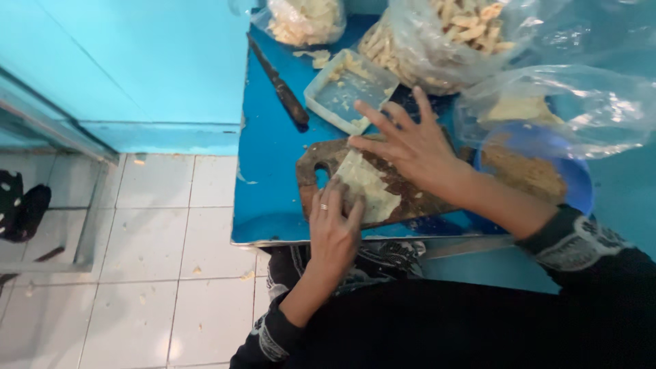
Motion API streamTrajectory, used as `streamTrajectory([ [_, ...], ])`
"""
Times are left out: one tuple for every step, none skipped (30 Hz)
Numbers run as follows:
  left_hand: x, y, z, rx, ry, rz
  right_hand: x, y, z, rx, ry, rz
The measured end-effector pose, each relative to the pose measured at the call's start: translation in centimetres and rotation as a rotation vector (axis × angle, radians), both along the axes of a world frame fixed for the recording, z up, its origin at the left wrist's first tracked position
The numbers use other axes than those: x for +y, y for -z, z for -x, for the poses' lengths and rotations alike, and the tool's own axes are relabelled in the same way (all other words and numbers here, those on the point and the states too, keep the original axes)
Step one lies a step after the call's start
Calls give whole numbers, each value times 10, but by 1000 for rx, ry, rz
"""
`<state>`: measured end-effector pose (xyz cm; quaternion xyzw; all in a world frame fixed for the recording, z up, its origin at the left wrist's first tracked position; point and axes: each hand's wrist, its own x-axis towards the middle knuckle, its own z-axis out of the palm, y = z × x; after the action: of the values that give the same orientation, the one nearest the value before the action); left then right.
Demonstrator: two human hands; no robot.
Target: The person sits at a small blue table and folds thin flat wafer sheets by hand on a wooden board, pressing each folded piece and setting it aside, with a blue bowl of brown filling and bags of finished rolled wafer snacks nearby. The person repeats this folding cycle one sheet at a time throughout the clip.
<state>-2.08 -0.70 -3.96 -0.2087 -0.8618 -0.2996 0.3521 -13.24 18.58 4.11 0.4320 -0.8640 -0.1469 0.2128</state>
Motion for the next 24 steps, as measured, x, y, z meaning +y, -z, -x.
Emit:
streamTrajectory([
  [-1, 0, 0, -16, -4, -1, -2, -4, 0, 10, 18, -22],
  [-1, -1, 0, -33, -2, -5, -2, -11, -2, 31, 4, -18],
  [-1, -1, 0, -51, 4, -9, -1, -18, -6, 51, -4, -16],
  [-1, -2, 0, -62, 4, -13, 3, -26, -11, 69, -9, -14],
  [-2, -3, 0, -75, 6, -18, 16, -36, -23, -76, 50, 137],
  [-2, -4, -1, -90, 6, -25, 35, -49, -38, -219, 108, 290],
  [-2, -5, -2, -106, 20, -40, 52, -59, -53, -359, 165, 447],
  [-3, -7, -4, -120, 30, -54, 71, -69, -66, -410, 371, 431],
  [-3, -9, -4, -130, 35, -68, 90, -77, -76, -456, 572, 415],
  [-3, -12, -5, -115, 17, -37, 105, -79, -86, -507, 622, 459],
  [-3, -14, -6, -101, -4, -4, 118, -77, -95, -561, 669, 505],
  [-3, -17, -6, -84, -28, 30, 131, -75, -104, -615, 711, 554],
  [-5, -20, -7, -94, -28, 25, 140, -70, -109, -555, 659, 524],
  [-6, -23, -7, -105, -28, 22, 144, -61, -110, -498, 609, 494],
  [-7, -26, -7, -119, -28, 21, 147, -53, -112, -443, 558, 464],
  [-8, -28, -6, -135, -36, 25, 150, -46, -116, -474, 627, 456],
  [-10, -30, -6, -154, -45, 30, 151, -40, -119, -508, 693, 447],
  [-11, -31, -6, -172, -57, 35, 152, -35, -123, -542, 757, 437],
  [-11, -33, -6, -168, -79, 33, 151, -31, -128, -516, 779, 408],
  [-13, -34, -7, -164, -104, 31, 149, -28, -133, -489, 799, 379],
  [-15, -34, -9, -161, -130, 29, 149, -26, -138, -463, 817, 349],
  [-17, -35, -10, -158, -144, 21, 148, -26, -141, -367, 708, 386],
  [-19, -35, -12, -156, -160, 13, 148, -25, -143, -271, 597, 421],
  [-22, -35, -16, -157, -176, 5, 148, -24, -145, -178, 488, 454],
])
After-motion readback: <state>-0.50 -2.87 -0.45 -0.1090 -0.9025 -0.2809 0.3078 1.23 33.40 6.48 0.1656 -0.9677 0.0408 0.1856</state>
